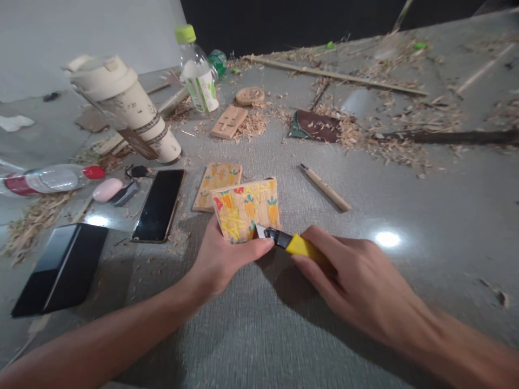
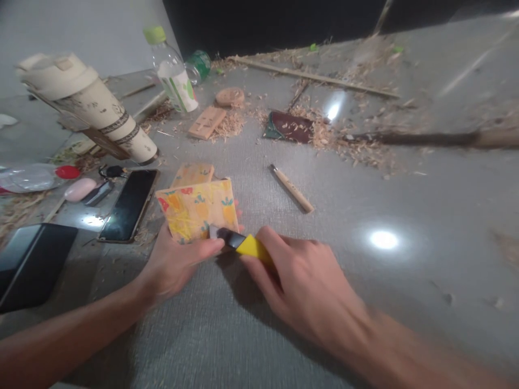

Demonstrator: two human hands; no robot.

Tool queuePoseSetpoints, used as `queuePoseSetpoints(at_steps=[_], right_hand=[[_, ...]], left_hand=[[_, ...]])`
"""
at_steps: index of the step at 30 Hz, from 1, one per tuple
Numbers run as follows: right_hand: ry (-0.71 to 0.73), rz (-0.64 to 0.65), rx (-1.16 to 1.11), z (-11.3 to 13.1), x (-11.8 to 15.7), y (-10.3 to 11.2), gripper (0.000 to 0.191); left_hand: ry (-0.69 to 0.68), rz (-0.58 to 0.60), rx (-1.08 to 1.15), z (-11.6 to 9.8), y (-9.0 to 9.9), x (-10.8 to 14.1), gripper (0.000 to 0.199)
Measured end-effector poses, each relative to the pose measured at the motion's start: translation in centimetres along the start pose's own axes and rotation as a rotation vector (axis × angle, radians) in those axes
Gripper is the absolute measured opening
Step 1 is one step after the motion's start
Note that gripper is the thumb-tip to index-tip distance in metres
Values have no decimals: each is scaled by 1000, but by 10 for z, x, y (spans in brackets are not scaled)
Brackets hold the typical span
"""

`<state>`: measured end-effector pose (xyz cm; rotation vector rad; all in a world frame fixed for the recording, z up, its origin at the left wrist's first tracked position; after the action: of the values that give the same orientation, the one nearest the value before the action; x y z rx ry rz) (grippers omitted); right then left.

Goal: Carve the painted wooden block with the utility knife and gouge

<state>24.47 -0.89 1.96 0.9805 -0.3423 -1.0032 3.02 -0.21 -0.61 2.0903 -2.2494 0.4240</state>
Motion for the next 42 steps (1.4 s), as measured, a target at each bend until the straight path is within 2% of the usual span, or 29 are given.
queuePoseSetpoints(at_steps=[10,16,20,27,31,36,42], right_hand=[[-55,21,-46,-4,-1,-2,36],[-61,35,-87,-4,-2,-2,36],[-74,43,-105,-3,-1,-1,36],[-110,32,-269,-2,-5,6,38],[-115,34,-205,-4,-4,6,37],[-90,54,-123,-4,-2,4,35],[-83,53,-90,-3,-1,3,35]], left_hand=[[3,-2,5,0,0,0,44],[14,43,3,0,1,-1,49],[14,24,-9,0,1,-1,47],[71,-7,-11,0,2,-2,47],[51,-26,-15,-1,3,-2,49],[41,42,-31,0,3,-1,44],[43,48,-40,0,4,-2,43]])
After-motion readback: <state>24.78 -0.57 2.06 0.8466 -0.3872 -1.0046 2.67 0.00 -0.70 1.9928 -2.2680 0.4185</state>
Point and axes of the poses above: each hand's wrist, its own x-axis away from the middle knuckle, its own y-axis out of the back of the hand, z = x × y, the point moved 2 cm from there along -x, towards the middle knuckle, and after that the axes turned 5 degrees about -x, right-handed, at the moved point
